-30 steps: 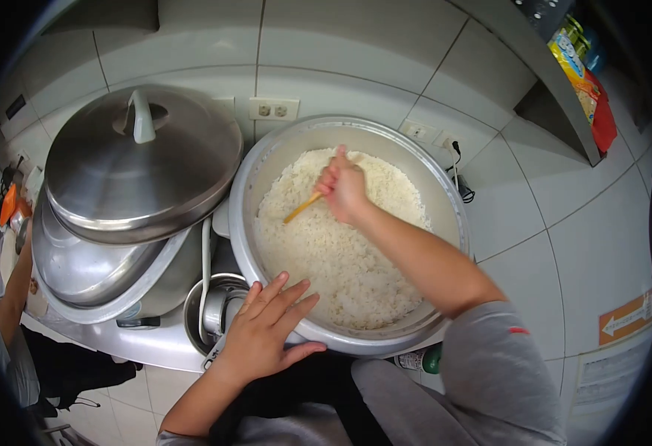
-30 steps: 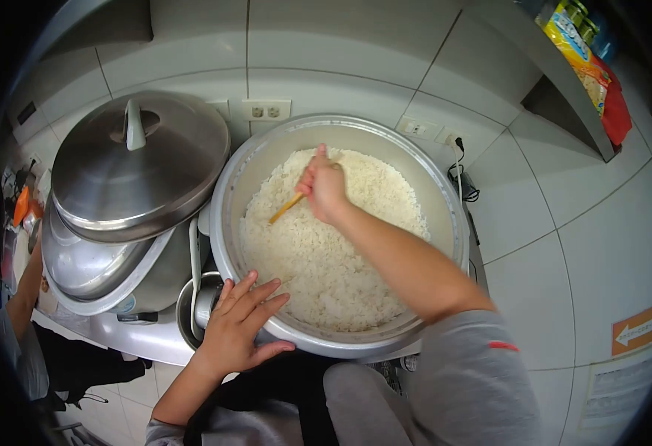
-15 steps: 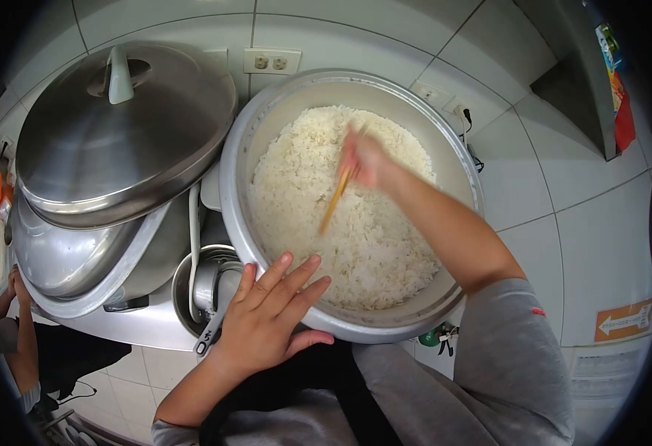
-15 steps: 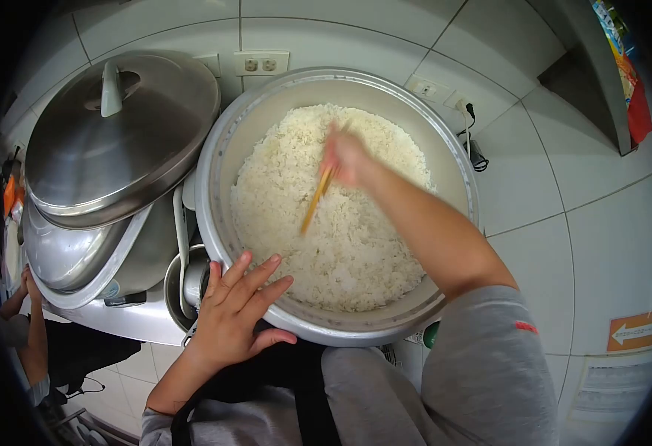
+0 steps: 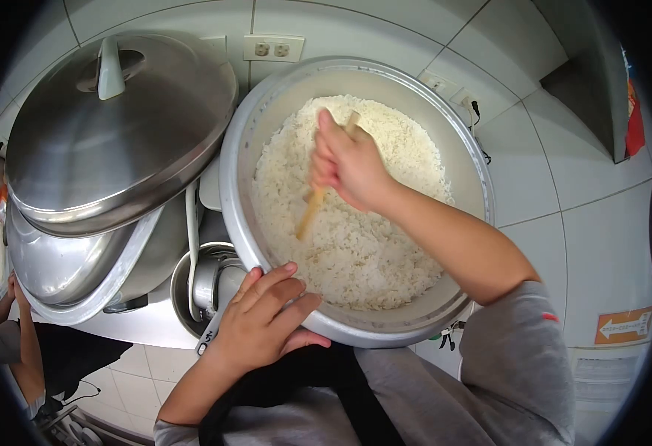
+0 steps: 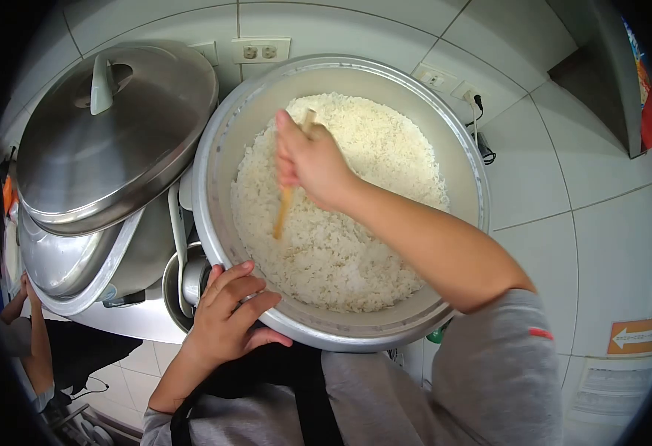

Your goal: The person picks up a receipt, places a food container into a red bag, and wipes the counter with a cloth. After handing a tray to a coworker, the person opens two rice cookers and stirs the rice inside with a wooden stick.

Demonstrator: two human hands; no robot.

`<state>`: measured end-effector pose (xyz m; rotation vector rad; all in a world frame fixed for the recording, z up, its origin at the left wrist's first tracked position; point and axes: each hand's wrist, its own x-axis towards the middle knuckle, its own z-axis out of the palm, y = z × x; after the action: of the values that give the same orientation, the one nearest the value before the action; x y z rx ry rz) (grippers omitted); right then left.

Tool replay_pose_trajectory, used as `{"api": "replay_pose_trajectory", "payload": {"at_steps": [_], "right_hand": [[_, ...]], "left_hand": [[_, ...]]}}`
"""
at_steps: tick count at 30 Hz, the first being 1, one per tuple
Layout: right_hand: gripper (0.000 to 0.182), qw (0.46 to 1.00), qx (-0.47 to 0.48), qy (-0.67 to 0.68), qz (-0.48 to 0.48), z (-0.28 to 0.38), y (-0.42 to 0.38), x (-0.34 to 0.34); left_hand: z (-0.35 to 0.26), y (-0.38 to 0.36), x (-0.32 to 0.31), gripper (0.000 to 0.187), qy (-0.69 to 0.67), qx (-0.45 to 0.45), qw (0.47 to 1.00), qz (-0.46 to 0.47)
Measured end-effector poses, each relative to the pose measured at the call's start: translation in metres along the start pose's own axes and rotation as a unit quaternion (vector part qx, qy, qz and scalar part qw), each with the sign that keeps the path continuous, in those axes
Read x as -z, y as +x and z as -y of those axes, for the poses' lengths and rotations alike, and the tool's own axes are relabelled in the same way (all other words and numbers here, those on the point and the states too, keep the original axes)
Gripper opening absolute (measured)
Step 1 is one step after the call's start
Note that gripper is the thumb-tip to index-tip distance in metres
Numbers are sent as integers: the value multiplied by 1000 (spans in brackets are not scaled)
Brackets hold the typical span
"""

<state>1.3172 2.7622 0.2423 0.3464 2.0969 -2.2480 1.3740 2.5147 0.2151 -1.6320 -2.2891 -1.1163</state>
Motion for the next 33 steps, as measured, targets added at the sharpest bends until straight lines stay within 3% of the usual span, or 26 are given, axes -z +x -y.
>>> {"api": "replay_pose_trajectory", "payload": {"at_steps": [1, 3, 6, 7, 8, 9, 10, 12, 13, 15, 18, 20, 21, 23, 25, 27, 28, 30, 31, 32, 33], "right_hand": [[56, 998, -35, -56, -11, -5, -17, 9], [55, 978, -206, 21, -17, -26, -51, 39], [56, 972, -232, -44, -17, 12, -42, 41], [56, 976, -168, -133, -41, 15, -21, 44], [56, 987, -94, -102, -76, 27, -2, 39], [55, 997, 3, 28, -69, 31, 24, 43], [55, 997, 3, 29, -71, 22, 41, 35], [55, 970, -23, 170, -173, -2, 64, 21], [55, 969, -22, 171, -175, -8, 56, 23], [53, 964, -74, 238, -89, -22, 22, 25], [54, 980, -95, 160, -68, -28, -23, 37], [55, 973, -222, 66, -15, -25, -53, 39], [55, 972, -225, 65, -16, -18, -52, 36], [57, 967, -246, -66, 20, 4, -47, 28], [58, 953, -133, -270, -23, 19, -6, 27], [54, 983, 67, -9, -168, 26, 45, 29], [54, 983, 66, -8, -170, 13, 51, 22], [51, 956, 62, 167, -231, -11, 59, 15], [50, 958, 79, 216, -169, -20, 48, 23], [50, 957, 80, 216, -174, -21, 31, 26], [50, 968, 36, 197, -151, -21, 12, 30]], "left_hand": [[-1, 2, 2, 51, 4, -3, 1000, -2], [-1, 5, 6, 52, 8, -8, 1000, -6], [1, 5, 5, 50, -5, -4, 1000, -3], [3, 3, 4, 56, -2, -15, 1000, -8], [5, 2, 3, 61, 1, -28, 1000, -13], [5, 5, 5, 61, 1, -31, 999, -10], [5, 10, 7, 66, 21, -13, 999, -22], [11, 15, 6, 71, 39, 3, 999, -33], [20, 15, 3, 73, 50, -17, 998, -44], [26, 17, 1, 71, 57, -35, 996, -63], [30, 17, 1, 72, 50, -46, 996, -64], [29, 17, 2, 71, 47, -42, 996, -67], [29, 18, 3, 70, 42, -44, 996, -68], [32, 21, 9, 70, 34, -43, 996, -67], [39, 32, 23, 62, -27, -71, 997, -23], [39, 56, 27, 53, -65, -55, 995, -46], [39, 71, 26, 45, -98, -38, 991, -78], [39, 102, 20, 38, -60, -24, 995, -73], [40, 111, 18, 32, -24, -9, 997, -69], [42, 114, 18, 32, -28, -12, 997, -66], [46, 115, 17, 32, -5, 13, 999, -50]]}}
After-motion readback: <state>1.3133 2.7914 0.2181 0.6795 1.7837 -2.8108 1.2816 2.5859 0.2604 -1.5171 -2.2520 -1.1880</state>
